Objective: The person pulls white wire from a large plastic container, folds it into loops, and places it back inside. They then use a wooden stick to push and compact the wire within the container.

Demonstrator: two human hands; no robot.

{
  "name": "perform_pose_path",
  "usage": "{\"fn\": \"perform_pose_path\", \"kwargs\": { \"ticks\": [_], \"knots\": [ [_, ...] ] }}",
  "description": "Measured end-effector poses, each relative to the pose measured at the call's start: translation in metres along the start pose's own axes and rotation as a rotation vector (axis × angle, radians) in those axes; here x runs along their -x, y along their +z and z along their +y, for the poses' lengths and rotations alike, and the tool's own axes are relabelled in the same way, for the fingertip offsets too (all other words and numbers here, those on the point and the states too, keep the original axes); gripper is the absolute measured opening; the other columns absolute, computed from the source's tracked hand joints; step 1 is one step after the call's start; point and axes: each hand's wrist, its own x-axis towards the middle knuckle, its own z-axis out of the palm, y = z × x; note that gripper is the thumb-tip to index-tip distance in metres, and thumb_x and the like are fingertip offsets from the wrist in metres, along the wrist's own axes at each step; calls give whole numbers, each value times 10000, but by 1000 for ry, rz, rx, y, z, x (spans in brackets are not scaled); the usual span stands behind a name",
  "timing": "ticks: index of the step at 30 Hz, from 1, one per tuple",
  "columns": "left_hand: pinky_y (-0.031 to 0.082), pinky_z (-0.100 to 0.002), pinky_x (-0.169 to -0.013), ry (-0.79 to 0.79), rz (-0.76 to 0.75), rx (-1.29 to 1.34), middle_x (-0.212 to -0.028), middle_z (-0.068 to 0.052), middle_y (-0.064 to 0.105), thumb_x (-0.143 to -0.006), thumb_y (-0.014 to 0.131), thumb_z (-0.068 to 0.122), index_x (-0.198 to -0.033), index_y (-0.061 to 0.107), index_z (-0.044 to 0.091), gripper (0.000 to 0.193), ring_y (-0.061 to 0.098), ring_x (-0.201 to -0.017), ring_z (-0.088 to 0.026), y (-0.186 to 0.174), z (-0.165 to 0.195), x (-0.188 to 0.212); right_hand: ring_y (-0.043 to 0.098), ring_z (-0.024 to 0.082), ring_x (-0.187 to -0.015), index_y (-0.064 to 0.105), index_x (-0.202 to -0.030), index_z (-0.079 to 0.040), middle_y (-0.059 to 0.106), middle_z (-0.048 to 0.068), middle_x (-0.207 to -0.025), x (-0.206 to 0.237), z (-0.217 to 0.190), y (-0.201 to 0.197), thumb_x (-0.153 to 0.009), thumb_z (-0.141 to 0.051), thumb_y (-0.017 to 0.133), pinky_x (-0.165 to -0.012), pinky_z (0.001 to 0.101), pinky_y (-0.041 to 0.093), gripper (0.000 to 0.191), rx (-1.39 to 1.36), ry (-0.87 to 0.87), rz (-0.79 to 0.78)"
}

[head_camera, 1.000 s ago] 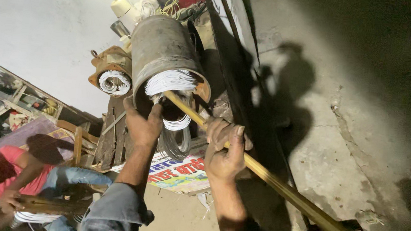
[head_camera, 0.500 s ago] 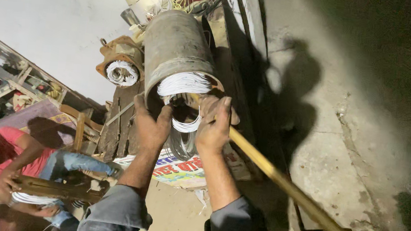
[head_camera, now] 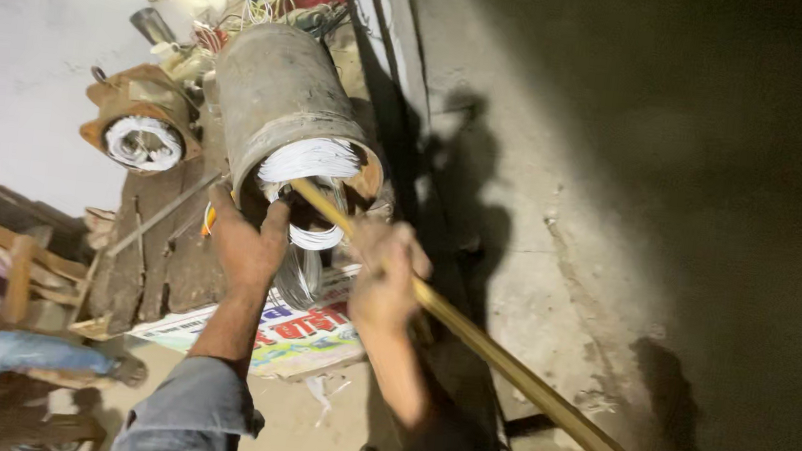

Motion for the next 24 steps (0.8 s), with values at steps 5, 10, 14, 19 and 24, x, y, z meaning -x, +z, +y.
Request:
{"fn": "perform_pose_path", "kwargs": {
  "ticks": [5,10,14,19,24],
  "knots": [
    [486,-476,-1039,-28,-34,125,-1246,-288,665,-834,762,257,-1383,501,-58,685,642,-1170,-456,-14,11,-3,502,199,-726,438,-720,-59,512,67,-723,-25,53,17,-1127,-316,508,-851,383,464,487,93,21,-107],
    [481,-485,-1017,-93,40,178,-1251,-293,640,-805,783,261,-1385,485,-68,730,622,-1163,-457,-20,13,-4,483,190,-680,498,-804,-31,502,63,-707,8,-7,-14,-1088,-67,516,-764,408,427,287,-220,120,-209],
    [470,-484,-1035,-60,151,110,-1306,-295,604,-812,817,312,-1389,487,-50,756,585,-1213,-448,-12,4,-6,422,158,-566,488,-736,-125,439,25,-586,-7,-81,-12,-1158,-283,398,-744,433,534,459,84,-107,-729],
    [484,-473,-1015,-146,120,246,-1287,-237,621,-816,756,320,-1431,482,27,734,595,-1205,-409,-18,-3,-4,486,189,-550,451,-620,-85,434,39,-559,-22,-78,42,-1134,-255,410,-694,455,554,543,332,-275,-927],
    [498,-480,-931,-222,79,316,-1206,-221,593,-761,791,410,-1346,488,35,758,595,-1121,-416,-26,-1,-7,492,243,-636,448,-680,2,477,107,-644,-17,-45,80,-1124,-423,460,-762,419,501,615,722,-266,-990]
  ]
}}
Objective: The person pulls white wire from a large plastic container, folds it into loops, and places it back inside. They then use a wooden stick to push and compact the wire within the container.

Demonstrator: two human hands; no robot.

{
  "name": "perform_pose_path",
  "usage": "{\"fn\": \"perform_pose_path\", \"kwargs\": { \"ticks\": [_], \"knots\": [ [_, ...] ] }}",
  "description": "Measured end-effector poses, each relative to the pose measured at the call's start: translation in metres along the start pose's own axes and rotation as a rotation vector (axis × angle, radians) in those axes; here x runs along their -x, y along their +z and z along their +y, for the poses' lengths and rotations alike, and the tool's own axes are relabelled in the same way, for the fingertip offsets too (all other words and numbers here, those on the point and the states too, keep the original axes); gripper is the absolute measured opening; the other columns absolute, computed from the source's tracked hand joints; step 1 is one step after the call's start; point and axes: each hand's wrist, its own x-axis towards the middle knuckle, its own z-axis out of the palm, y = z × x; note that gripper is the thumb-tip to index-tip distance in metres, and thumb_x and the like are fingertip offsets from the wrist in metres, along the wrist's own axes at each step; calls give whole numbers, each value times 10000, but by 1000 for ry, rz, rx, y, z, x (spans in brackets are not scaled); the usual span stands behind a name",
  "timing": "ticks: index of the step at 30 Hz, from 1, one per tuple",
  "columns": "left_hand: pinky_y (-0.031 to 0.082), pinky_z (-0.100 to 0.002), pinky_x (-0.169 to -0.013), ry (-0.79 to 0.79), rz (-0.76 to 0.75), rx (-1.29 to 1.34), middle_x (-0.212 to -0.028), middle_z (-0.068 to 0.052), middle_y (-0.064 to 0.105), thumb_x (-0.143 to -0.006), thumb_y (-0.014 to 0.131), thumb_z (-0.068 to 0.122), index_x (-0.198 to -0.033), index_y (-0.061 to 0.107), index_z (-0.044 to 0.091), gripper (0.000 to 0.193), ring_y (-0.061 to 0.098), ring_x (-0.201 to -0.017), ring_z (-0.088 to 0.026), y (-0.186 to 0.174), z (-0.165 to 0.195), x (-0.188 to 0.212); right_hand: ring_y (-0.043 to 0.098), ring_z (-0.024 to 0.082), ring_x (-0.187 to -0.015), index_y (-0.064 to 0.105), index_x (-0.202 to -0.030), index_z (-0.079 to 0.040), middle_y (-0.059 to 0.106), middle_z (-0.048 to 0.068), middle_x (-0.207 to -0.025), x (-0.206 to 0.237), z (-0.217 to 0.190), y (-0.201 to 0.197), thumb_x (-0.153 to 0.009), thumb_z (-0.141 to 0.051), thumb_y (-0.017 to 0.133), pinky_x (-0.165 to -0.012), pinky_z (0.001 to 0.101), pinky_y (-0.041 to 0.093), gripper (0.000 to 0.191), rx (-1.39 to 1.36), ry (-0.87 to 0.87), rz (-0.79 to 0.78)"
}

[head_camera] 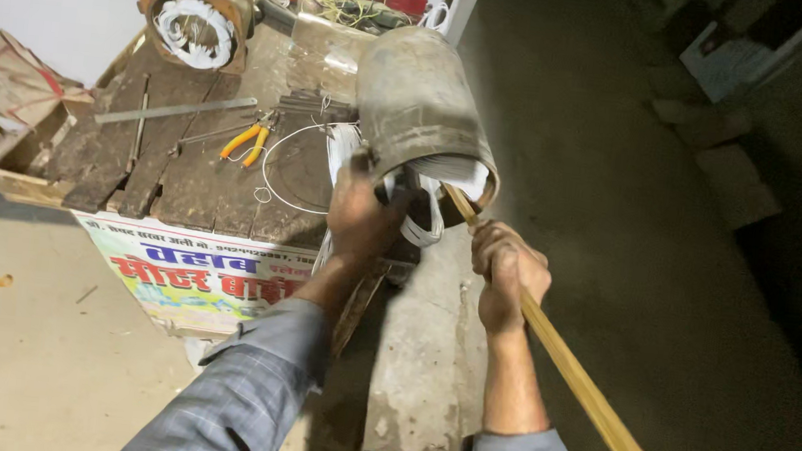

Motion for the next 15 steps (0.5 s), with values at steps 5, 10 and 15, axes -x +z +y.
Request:
{"fn": "perform_pose_path", "kwargs": {
  "ticks": [5,10,15],
  "knots": [
    [479,-523,-961,-49,44,-8,-1235,-211,572,-829,756,304,-1394,496,78,663,562,-1161,-424,-2,-5,-1,548,256,-683,499,-692,4,508,108,-658,-15,18,15,-1107,-522,479,-795,426,513,670,101,59,-76],
    [464,-521,-1022,-3,62,108,-1346,-227,523,-789,750,255,-1461,446,63,762,528,-1249,-432,-3,-14,-2,510,242,-620,469,-629,-20,462,74,-602,2,24,16,-1080,-547,468,-694,402,485,694,211,133,-97],
    [438,-516,-1107,92,83,110,-1398,-241,502,-778,777,265,-1495,399,44,839,501,-1311,-446,1,-25,-6,478,238,-600,475,-624,-26,453,69,-589,45,-8,14,-1065,-516,501,-678,412,455,660,173,141,-36]
  ]
}}
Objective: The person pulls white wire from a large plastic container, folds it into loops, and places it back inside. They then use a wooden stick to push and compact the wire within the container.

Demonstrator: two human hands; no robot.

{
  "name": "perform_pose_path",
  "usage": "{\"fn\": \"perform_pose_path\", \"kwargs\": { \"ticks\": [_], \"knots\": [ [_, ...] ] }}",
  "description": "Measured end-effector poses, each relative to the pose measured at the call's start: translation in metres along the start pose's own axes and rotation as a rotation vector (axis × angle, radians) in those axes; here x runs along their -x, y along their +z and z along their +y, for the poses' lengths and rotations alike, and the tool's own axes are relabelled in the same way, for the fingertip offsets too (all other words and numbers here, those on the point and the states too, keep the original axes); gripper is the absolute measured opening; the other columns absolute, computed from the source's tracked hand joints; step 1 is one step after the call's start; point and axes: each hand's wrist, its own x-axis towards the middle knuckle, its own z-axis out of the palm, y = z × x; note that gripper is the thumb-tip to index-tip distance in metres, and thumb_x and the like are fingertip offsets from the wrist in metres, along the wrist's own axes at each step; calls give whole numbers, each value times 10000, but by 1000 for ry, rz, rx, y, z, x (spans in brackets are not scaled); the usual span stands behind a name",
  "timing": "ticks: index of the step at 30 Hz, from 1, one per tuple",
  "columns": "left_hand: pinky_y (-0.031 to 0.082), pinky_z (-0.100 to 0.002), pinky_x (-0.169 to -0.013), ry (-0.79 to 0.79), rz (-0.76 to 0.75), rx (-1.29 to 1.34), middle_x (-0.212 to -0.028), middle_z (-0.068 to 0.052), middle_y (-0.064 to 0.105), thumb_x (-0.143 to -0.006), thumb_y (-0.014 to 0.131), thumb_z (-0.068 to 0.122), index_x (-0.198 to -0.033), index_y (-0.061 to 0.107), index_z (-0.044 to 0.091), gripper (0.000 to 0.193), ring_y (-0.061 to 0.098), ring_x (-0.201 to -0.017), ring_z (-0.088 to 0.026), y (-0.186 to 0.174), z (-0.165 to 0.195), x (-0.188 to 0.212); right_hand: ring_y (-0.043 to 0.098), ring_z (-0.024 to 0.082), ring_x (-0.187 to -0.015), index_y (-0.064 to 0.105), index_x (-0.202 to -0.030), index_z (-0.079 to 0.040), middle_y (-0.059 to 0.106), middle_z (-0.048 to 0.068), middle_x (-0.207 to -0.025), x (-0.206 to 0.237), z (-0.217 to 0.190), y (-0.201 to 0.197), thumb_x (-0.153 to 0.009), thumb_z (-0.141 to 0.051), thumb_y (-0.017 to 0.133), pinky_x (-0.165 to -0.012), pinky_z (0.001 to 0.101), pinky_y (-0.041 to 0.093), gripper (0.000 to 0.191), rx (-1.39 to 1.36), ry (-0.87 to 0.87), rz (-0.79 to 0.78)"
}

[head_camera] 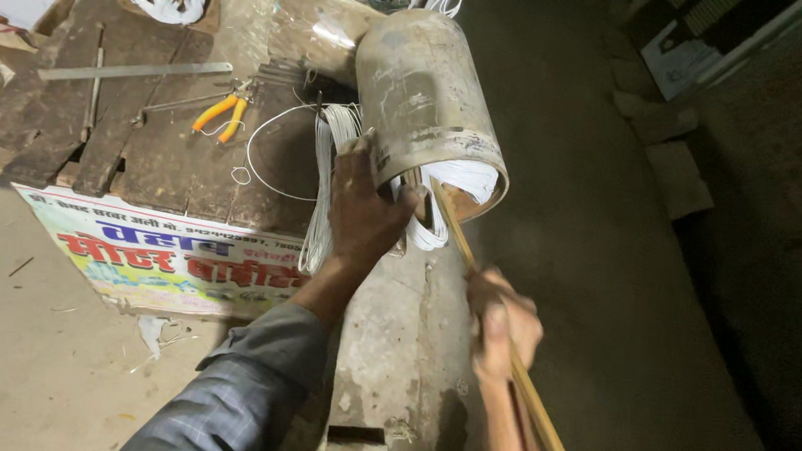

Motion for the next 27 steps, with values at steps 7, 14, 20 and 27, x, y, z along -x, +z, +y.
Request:
{"fn": "perform_pose_path", "kwargs": {
  "ticks": [7,14,20,27],
  "knots": [
    [464,-507,-1054,-60,-62,44,-1375,-252,517,-758,765,256,-1518,375,65,876,543,-1269,-442,-3,2,-2,475,235,-630,498,-657,-40,465,69,-608,18,-25,-19,-1067,-504,540,-811,484,474,621,-87,-19,-40],
    [440,-532,-1097,88,-79,49,-1411,-277,512,-866,800,326,-1525,371,25,842,533,-1288,-457,-31,13,12,602,228,-673,566,-874,-22,632,93,-717,26,-128,-106,-1165,-528,428,-743,497,529,600,-278,361,198],
    [526,-432,-1128,359,-589,432,-1445,-208,658,-799,878,340,-1484,548,55,812,647,-1315,-354,-109,21,114,592,269,-553,629,-1223,-39,619,118,-654,-56,-76,-70,-1092,-444,471,-531,456,483,454,-1277,588,-783],
    [478,-331,-616,-875,-874,761,-776,-27,608,-999,615,261,-1187,696,110,255,539,-667,-159,-183,-42,143,692,204,-879,636,-1172,13,706,119,-971,-15,-16,167,-999,-276,576,-778,328,570,342,-406,664,-217]
  ]
}}
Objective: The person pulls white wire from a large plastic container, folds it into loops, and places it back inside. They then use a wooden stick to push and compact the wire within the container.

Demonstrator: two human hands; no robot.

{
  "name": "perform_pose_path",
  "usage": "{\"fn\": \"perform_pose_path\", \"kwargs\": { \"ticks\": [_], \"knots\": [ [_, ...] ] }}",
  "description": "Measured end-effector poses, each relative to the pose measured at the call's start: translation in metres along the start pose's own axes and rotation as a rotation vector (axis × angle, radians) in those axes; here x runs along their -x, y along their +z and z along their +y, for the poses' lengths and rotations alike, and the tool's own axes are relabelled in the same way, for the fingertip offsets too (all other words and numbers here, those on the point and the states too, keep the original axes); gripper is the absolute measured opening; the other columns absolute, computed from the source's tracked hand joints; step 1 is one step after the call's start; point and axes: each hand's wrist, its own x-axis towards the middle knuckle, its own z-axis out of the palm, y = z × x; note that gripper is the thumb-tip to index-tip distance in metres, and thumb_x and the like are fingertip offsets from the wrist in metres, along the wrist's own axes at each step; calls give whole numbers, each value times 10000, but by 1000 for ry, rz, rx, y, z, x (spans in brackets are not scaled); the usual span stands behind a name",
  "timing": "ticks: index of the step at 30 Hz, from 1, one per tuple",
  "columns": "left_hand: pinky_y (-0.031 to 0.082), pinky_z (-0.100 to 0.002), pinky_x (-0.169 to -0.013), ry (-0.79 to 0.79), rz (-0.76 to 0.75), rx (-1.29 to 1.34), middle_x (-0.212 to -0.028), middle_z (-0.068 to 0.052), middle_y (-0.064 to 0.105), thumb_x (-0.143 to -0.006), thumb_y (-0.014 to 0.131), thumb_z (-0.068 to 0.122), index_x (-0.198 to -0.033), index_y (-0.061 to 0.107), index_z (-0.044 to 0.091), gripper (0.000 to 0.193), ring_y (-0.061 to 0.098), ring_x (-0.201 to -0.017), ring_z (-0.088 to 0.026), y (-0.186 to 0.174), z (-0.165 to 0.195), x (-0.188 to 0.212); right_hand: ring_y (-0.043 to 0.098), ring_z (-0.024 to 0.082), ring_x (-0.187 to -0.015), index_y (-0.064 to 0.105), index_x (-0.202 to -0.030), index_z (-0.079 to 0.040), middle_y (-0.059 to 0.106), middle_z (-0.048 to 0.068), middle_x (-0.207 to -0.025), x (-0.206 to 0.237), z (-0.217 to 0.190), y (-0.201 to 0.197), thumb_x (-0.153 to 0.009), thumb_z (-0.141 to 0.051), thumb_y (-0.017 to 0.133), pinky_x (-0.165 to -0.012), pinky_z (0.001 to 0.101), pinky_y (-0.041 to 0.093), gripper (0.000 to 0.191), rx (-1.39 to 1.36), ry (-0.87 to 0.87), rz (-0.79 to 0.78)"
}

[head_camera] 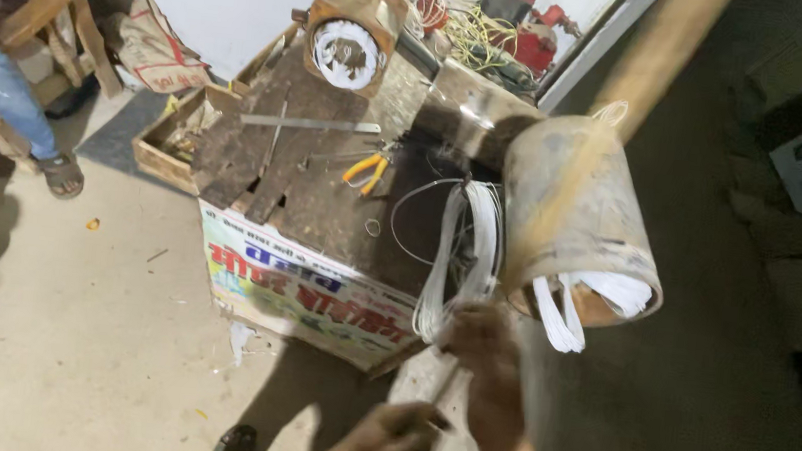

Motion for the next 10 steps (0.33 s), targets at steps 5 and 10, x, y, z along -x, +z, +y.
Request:
{"fn": "perform_pose_path", "kwargs": {
  "ticks": [5,10],
  "knots": [
    [530,-407,-645,323,728,-518,-806,-131,724,-994,553,253,-943,725,48,272,679,-726,-231,-143,32,-2,726,194,-950,695,-1190,-9,728,105,-1028,-23,45,36,-961,-251,692,-835,322,585,334,541,56,-210],
    [494,-537,-613,326,937,-1053,-753,-244,642,-1009,604,407,-1034,626,5,403,624,-661,-412,-247,54,-59,738,222,-908,744,-1201,-79,804,138,-1042,17,94,5,-945,-295,705,-831,349,588,337,541,454,-149]
  ]
}}
